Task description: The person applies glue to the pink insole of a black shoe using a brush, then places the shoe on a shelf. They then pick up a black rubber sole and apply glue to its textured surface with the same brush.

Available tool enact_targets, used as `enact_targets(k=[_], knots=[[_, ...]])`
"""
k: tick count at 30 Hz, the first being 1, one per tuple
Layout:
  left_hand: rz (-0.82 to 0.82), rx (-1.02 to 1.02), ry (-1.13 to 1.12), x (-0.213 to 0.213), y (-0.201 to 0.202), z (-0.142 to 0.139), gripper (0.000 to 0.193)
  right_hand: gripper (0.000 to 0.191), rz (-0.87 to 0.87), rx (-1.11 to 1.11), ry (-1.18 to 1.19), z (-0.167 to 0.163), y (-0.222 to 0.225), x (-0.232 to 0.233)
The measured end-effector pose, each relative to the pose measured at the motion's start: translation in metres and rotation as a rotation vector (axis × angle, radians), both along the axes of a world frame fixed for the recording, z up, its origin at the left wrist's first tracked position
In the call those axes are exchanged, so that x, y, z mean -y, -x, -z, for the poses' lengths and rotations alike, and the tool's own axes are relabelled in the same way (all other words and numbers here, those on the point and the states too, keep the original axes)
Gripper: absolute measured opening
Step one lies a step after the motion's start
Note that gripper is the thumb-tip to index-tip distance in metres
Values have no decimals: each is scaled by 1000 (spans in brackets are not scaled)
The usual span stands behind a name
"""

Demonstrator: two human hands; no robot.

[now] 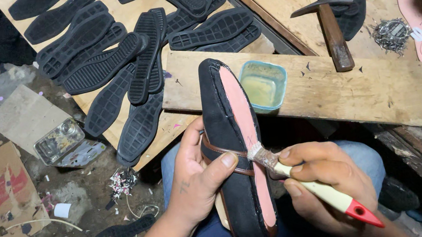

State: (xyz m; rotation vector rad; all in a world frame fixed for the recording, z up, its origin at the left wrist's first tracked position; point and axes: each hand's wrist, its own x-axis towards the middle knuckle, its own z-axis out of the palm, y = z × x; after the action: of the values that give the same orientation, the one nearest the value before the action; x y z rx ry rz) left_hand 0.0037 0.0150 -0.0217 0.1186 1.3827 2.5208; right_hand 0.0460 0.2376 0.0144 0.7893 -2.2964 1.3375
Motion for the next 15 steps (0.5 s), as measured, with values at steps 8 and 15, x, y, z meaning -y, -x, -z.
enact_targets(k=[8,15], knots=[[7,17,-11,2,0,0,76,30,-39,85,29,-3,-4,-2],[25,6,5,0,0,2,74,32,-8,50,28,-1,0,-1]])
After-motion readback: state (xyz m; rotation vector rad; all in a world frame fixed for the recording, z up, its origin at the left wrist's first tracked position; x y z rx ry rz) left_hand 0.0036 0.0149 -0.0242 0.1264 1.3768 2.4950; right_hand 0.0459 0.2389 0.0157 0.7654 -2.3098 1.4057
